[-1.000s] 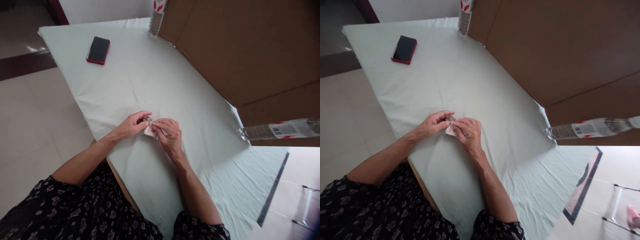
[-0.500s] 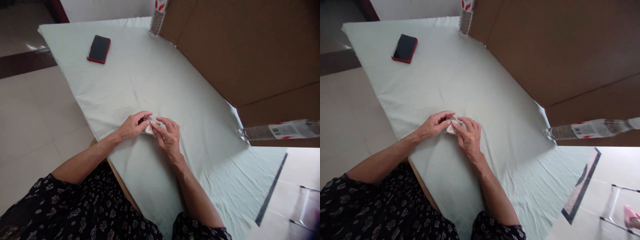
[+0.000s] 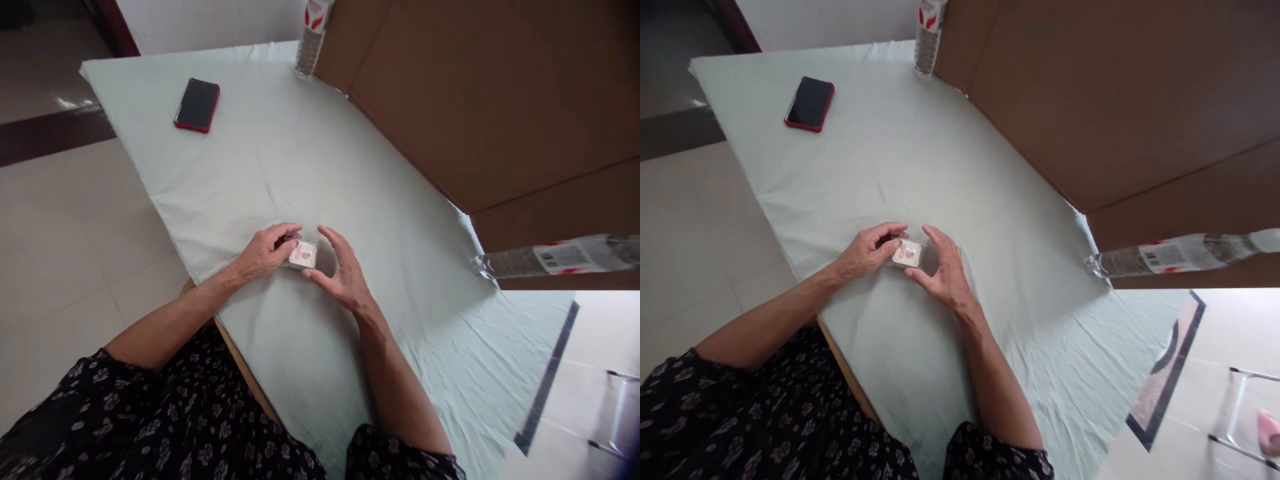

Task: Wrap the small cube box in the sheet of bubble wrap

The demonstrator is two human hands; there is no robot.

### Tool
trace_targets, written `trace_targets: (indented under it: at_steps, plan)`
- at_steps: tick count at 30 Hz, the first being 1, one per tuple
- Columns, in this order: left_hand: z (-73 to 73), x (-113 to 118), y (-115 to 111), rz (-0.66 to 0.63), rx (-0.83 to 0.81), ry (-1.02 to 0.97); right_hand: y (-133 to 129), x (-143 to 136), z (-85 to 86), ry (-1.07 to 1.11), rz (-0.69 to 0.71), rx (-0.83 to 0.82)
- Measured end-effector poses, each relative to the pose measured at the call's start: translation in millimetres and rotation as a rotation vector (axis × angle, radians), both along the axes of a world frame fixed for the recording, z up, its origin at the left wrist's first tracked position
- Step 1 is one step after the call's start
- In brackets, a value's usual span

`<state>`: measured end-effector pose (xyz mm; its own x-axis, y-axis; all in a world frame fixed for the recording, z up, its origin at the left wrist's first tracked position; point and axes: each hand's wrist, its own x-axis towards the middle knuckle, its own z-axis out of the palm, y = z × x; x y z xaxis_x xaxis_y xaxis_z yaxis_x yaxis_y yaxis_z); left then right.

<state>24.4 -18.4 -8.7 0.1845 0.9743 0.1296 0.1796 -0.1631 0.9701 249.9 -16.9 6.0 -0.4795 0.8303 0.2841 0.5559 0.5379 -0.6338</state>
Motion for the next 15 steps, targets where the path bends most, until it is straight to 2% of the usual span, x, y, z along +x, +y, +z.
trace_targets:
  at_steps: [4,9,11,15]
  plan:
    - [0.5,0.4,0.2,0.010,-0.008,0.005,2.8,0.6,-4.6,0.127,-0.044,-0.065]
    - [1.3,-0.8,0.1,0.080,0.036,0.007,2.0,0.3,-13.9,0.394,-0.276,-0.158]
    - [3.7,-3.4,-0.9,0.115,0.054,0.026,2.5,0.9,-20.7,0.405,-0.349,-0.148]
    - [14.1,-13.3,2.3,0.125,0.081,0.172,4.1,2.0,-33.1,0.338,-0.372,-0.089]
